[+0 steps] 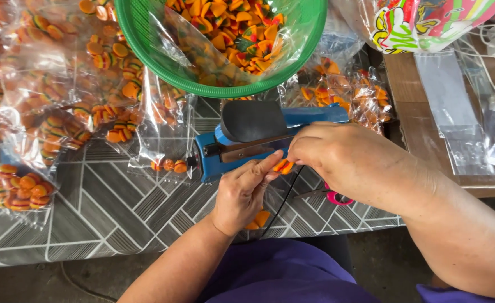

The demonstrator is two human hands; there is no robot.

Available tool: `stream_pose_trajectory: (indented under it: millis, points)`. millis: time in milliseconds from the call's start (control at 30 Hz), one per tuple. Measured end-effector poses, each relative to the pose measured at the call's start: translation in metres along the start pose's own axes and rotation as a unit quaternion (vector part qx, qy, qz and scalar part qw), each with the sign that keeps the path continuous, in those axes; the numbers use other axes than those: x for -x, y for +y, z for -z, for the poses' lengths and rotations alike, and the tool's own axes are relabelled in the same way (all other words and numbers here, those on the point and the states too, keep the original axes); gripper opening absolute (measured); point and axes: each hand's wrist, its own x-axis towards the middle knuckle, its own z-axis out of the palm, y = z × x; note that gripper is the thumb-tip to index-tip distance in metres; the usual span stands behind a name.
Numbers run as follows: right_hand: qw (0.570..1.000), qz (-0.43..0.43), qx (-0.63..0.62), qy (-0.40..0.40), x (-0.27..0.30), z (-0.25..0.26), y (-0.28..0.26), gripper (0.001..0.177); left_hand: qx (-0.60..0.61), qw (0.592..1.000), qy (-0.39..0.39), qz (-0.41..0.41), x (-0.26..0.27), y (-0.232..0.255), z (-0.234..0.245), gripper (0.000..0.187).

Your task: Sealing small plastic bags of snacks using a manual bag sealer and trimming the excess with scissors.

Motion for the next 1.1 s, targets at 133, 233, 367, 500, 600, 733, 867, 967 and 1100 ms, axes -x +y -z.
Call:
stream_pose_trajectory:
  millis: [133,233,367,500,600,733,867,967,1100]
  points:
    - [0.996,0.058,0.029,-0.063,-0.001,-0.002,-0.004,0.048,0.024,1.000,0.001,-0.016,-0.002,0.002,0.001,0.036]
    - [0.995,0.052,0.079,0.008,-0.003,-0.003,-0.008,0.029,0.002,1.000,0.005,-0.007,0.002,-0.004,-0.002,0.035]
    - [0.986,0.120,0.016,0.115,-0.004,0.013,-0.024,0.003,0.032,0.999,0.015,0.016,0.001,-0.002,-0.001,0.035]
    - [0.972,0.108,-0.155,0.141,0.002,-0.012,-0.012,0.018,0.104,0.994,-0.002,0.030,0.002,-0.002,-0.001,0.032]
    - [0.957,0.105,-0.200,0.182,0.003,-0.031,-0.010,0.013,0.167,0.985,-0.016,0.050,-0.001,-0.002,0.000,0.031]
    - [0.936,0.103,-0.204,0.267,-0.004,-0.036,-0.007,0.006,0.251,0.964,0.013,0.089,-0.004,0.002,-0.004,0.029]
    - [0.934,0.108,-0.201,0.274,-0.002,-0.037,-0.009,0.004,0.219,0.972,0.007,0.089,-0.007,0.006,0.000,0.031]
    - [0.932,0.088,-0.195,0.292,0.002,-0.039,-0.011,0.009,0.193,0.976,0.017,0.100,-0.006,0.006,-0.001,0.031]
    - [0.956,0.051,-0.154,0.244,0.009,-0.032,-0.011,0.017,0.266,0.956,0.026,0.124,-0.003,0.007,-0.003,0.034]
